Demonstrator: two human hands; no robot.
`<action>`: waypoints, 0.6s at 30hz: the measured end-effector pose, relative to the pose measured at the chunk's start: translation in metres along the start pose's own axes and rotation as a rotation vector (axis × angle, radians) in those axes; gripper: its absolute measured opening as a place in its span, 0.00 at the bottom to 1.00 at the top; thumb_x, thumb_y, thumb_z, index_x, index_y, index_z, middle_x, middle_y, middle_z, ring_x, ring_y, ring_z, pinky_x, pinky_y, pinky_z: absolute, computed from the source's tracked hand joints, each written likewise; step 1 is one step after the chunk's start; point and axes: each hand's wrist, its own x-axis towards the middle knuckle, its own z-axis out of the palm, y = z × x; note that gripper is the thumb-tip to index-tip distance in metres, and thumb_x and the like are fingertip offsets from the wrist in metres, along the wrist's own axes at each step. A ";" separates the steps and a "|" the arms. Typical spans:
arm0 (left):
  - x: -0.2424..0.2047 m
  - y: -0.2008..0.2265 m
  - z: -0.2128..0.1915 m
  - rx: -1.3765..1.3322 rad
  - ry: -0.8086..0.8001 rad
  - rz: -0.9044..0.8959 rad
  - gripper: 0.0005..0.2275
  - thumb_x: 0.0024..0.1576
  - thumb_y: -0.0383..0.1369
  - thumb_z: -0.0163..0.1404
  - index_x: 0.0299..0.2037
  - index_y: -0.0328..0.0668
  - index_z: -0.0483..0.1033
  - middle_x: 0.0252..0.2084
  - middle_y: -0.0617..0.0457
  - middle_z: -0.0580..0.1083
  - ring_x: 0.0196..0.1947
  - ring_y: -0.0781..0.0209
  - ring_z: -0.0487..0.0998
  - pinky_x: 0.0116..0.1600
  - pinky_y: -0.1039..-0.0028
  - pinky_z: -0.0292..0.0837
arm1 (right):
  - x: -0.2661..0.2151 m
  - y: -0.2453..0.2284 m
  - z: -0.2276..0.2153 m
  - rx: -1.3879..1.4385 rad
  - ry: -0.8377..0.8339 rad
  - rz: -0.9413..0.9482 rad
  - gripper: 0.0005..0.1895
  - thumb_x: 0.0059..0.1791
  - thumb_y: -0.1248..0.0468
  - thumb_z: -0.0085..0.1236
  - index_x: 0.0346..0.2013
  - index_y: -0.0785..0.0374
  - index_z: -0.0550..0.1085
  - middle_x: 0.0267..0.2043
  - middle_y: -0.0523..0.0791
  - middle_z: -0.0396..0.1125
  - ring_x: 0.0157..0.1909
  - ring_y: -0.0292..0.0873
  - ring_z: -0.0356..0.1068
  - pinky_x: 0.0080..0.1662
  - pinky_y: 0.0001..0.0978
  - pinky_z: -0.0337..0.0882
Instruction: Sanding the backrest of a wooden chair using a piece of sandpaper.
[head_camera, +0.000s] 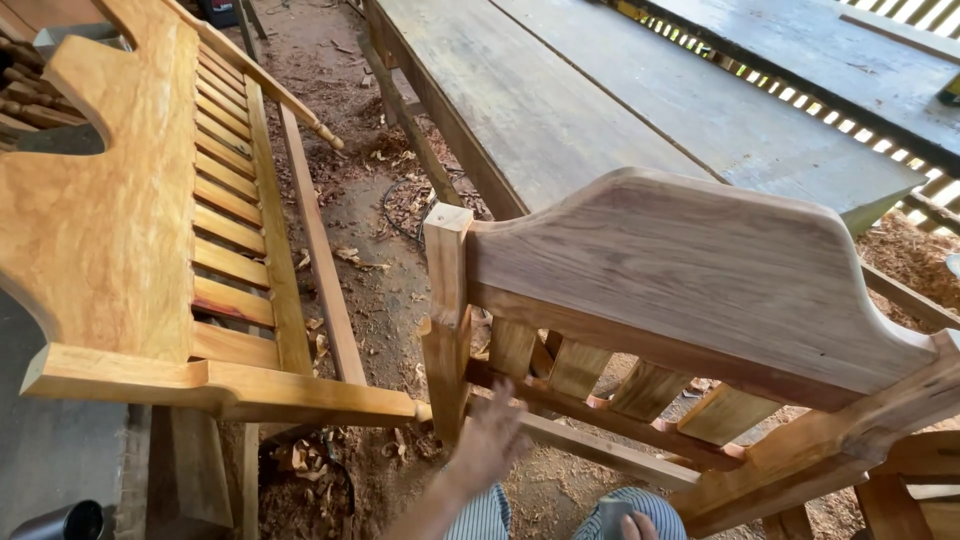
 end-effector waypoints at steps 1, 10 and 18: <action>-0.007 0.018 0.005 -0.001 0.000 0.005 0.25 0.73 0.43 0.40 0.76 0.46 0.47 0.83 0.44 0.40 0.80 0.55 0.49 0.79 0.51 0.37 | 0.008 -0.022 0.033 -0.009 0.005 -0.002 0.17 0.51 0.60 0.49 0.51 0.68 0.72 0.42 0.57 0.74 0.35 0.52 0.79 0.35 0.49 0.82; -0.024 0.051 0.037 -1.373 0.144 -0.759 0.21 0.62 0.32 0.38 0.66 0.40 0.62 0.53 0.44 0.75 0.53 0.50 0.80 0.60 0.58 0.74 | -0.004 -0.265 0.173 -0.416 -0.070 -0.270 0.10 0.51 0.60 0.57 0.43 0.61 0.77 0.50 0.49 0.74 0.52 0.44 0.73 0.50 0.39 0.76; 0.000 0.021 -0.080 -0.897 0.475 -0.765 0.16 0.66 0.34 0.33 0.55 0.39 0.72 0.45 0.49 0.78 0.43 0.67 0.79 0.48 0.79 0.78 | 0.010 -0.562 0.153 -0.897 0.373 -1.586 0.08 0.49 0.60 0.58 0.42 0.50 0.73 0.62 0.44 0.61 0.69 0.50 0.53 0.69 0.55 0.47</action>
